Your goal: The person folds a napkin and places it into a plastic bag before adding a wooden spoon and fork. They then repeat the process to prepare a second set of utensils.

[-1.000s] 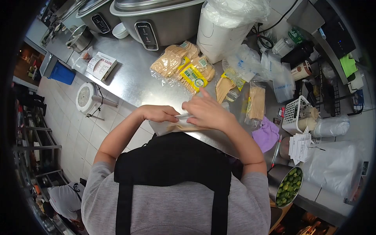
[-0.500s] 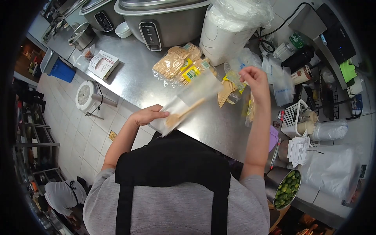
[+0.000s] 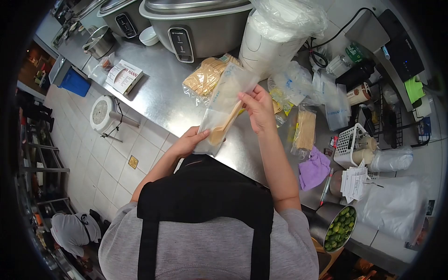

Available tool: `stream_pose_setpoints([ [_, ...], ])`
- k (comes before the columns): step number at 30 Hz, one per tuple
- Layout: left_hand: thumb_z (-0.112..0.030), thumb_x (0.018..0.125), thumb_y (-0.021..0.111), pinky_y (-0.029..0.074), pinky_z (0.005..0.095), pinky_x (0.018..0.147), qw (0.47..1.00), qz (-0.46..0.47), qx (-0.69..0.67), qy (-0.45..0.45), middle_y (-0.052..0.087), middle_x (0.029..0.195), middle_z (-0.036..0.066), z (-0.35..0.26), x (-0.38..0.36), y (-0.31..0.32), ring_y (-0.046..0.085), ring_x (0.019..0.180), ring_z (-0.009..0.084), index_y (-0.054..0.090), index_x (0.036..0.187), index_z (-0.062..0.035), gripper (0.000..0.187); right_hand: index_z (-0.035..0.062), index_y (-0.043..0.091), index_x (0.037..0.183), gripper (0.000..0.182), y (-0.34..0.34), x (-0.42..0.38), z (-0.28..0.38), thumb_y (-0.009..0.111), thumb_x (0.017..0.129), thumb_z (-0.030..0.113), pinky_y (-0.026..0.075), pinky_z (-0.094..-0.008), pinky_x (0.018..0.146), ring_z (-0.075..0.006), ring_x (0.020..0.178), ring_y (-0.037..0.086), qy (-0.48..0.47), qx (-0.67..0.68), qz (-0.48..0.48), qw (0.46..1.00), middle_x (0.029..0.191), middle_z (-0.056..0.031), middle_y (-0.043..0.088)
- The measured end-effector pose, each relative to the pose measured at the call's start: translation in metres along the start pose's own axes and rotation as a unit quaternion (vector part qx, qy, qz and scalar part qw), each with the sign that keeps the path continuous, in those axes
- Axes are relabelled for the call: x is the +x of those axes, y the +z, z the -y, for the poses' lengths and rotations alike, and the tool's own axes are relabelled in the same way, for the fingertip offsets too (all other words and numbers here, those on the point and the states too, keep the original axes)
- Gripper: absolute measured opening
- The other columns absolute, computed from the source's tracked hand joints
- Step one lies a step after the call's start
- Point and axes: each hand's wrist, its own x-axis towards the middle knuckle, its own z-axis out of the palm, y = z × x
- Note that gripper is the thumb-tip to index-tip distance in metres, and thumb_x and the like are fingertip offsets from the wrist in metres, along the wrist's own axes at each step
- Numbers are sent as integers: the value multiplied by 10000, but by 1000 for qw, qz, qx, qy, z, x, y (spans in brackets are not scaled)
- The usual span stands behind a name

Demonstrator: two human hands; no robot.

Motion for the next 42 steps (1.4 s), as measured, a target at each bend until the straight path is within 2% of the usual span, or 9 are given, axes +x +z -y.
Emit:
stream_pose_setpoints([
  [9, -171, 828, 581, 401, 269, 869, 995, 67, -9, 73, 538, 1113, 60, -19, -1, 10, 508, 1000, 125, 448, 1185, -5, 415, -14, 587, 859, 119, 30, -22, 35, 621, 747, 10, 435, -222, 706, -72, 760, 547, -115, -314, 141, 932, 818, -31, 608],
  [16, -207, 815, 608, 411, 263, 833, 993, 32, 28, 111, 568, 1038, 47, -26, -1, 16, 516, 959, 113, 495, 1133, -1, 395, -3, 594, 877, 137, 38, -18, 39, 619, 743, 10, 437, -229, 724, -88, 778, 554, -80, -310, 193, 928, 846, -37, 610],
  [24, -303, 888, 485, 431, 244, 758, 997, -15, 32, 66, 604, 896, 36, -26, 2, 18, 540, 822, 93, 575, 1009, 9, 346, -8, 555, 989, 264, 46, -14, 35, 646, 765, 99, 413, -225, 788, -87, 861, 539, -60, 37, 105, 992, 957, -39, 591],
  [28, -314, 892, 475, 432, 240, 756, 999, -14, 6, 29, 603, 905, 30, -17, 3, 12, 541, 821, 87, 570, 1023, 7, 360, -9, 577, 953, 217, 26, -12, 5, 638, 770, 90, 418, -225, 774, -80, 851, 539, 19, -62, 82, 995, 912, -40, 602],
  [32, -270, 877, 512, 431, 238, 761, 999, -36, -7, 25, 604, 922, 33, -15, 8, 10, 542, 840, 89, 565, 1035, 9, 325, -2, 609, 860, 107, 25, -6, 6, 623, 771, 54, 411, -250, 792, -97, 891, 529, -28, -174, 49, 983, 893, -61, 606],
  [34, -196, 848, 561, 429, 239, 770, 985, -77, 91, 129, 606, 942, 45, -31, 12, 8, 541, 863, 93, 554, 1053, 15, 294, 9, 618, 819, 66, 33, -8, 6, 625, 764, 46, 415, -252, 775, -108, 880, 529, -43, -215, 50, 974, 862, -66, 611],
  [36, -104, 792, 609, 423, 255, 797, 956, -106, 99, 253, 613, 956, 50, -64, 9, 11, 544, 882, 111, 587, 1000, 5, 236, 47, 628, 786, 83, 40, -11, 4, 635, 704, 52, 420, -285, 730, -188, 800, 539, -336, -378, 40, 862, 797, -57, 612],
  [40, -29, 719, 617, 427, 278, 809, 832, -175, 366, 378, 629, 947, 81, -79, -19, 7, 580, 863, 190, 635, 901, -24, 182, 66, 624, 783, 187, 38, -33, -21, 618, 606, 4, 426, -328, 756, -251, 849, 526, -398, -417, 83, 813, 803, -48, 609],
  [42, -13, 703, 608, 434, 283, 798, 850, -169, 363, 342, 628, 940, 98, -43, -32, -2, 582, 860, 215, 638, 886, -28, 187, 64, 622, 787, 195, 25, -48, -53, 623, 602, 1, 424, -327, 751, -249, 847, 524, -358, -437, 118, 817, 809, -41, 610],
])
